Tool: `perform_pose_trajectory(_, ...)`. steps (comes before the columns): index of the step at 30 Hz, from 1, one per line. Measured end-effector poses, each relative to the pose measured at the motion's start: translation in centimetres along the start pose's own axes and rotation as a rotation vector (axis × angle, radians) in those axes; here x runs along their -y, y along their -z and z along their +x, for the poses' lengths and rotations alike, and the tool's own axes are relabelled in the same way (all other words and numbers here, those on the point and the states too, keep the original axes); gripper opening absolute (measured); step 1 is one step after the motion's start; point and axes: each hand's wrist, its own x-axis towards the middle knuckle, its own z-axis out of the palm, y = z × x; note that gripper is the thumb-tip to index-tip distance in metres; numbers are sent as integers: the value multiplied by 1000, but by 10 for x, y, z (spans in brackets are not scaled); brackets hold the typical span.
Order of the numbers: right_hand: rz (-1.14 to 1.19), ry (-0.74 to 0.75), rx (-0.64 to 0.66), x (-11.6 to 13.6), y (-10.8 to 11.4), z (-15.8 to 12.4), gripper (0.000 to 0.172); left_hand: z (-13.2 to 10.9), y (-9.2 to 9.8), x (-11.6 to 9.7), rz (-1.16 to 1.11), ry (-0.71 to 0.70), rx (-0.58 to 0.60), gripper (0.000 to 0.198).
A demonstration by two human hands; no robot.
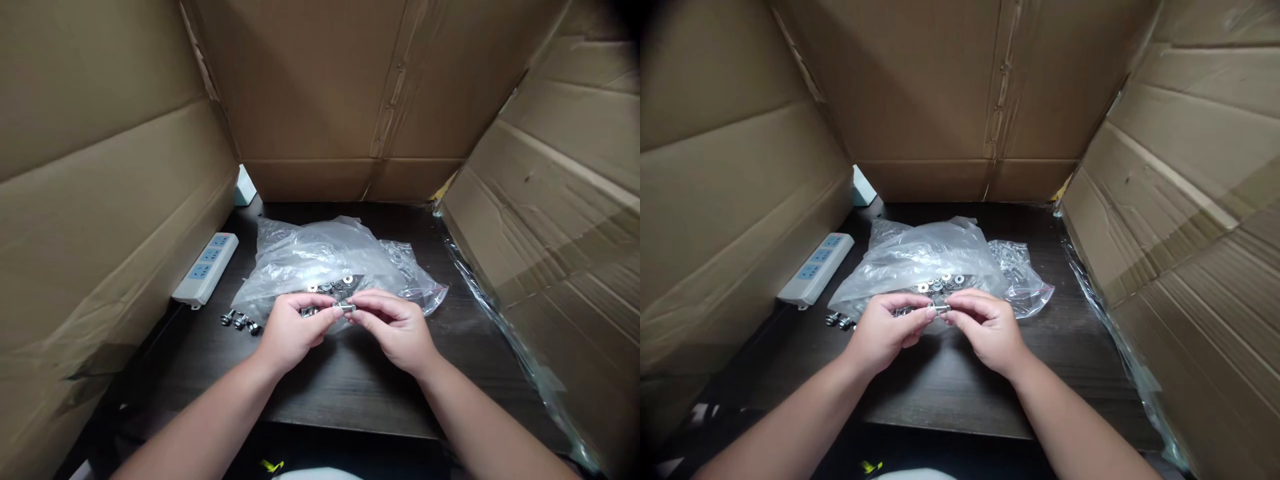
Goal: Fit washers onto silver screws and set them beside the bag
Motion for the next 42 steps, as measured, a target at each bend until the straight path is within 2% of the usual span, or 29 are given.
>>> perform_pose_trajectory(4,-164,119,-14,-1,-1,-1,17,-1,0,1,5,-16,3,31)
perform_pose_trajectory(9,-165,149,-10,-4,-1,-2,16,-3,0,1,62,-70,33,24)
perform_pose_trajectory(11,-113,109,-13,-6,-2,-2,15,-4,0,2,159,-184,11,17)
perform_pose_trajectory(14,-2,-4,-22,-8,-5,-3,13,-5,-1,3,349,-427,-74,6)
perform_pose_trajectory(18,113,-147,-34,-10,-9,-3,20,-4,-3,5,526,-698,-119,7)
perform_pose_trajectory(21,140,-223,-19,-10,-11,-3,28,-3,-1,8,583,-827,-105,8)
perform_pose_trajectory(24,129,-279,5,-11,-12,-3,37,-3,-1,11,613,-890,-91,9)
perform_pose_trajectory(28,90,-361,26,-15,-10,-2,52,-3,-3,10,607,-863,-88,8)
perform_pose_trajectory(31,119,-374,50,-16,-4,0,56,-4,-4,8,561,-696,-107,6)
perform_pose_trajectory(34,230,-305,77,-13,0,1,43,-4,-3,7,450,-497,-118,6)
perform_pose_trajectory(36,279,-235,105,-10,0,1,42,-3,-2,8,384,-419,-103,9)
perform_pose_trajectory(39,285,-158,107,-8,-3,0,27,-3,-1,9,348,-409,-86,9)
perform_pose_trajectory(42,266,-140,81,-8,-5,-2,18,-4,-2,7,371,-485,-82,6)
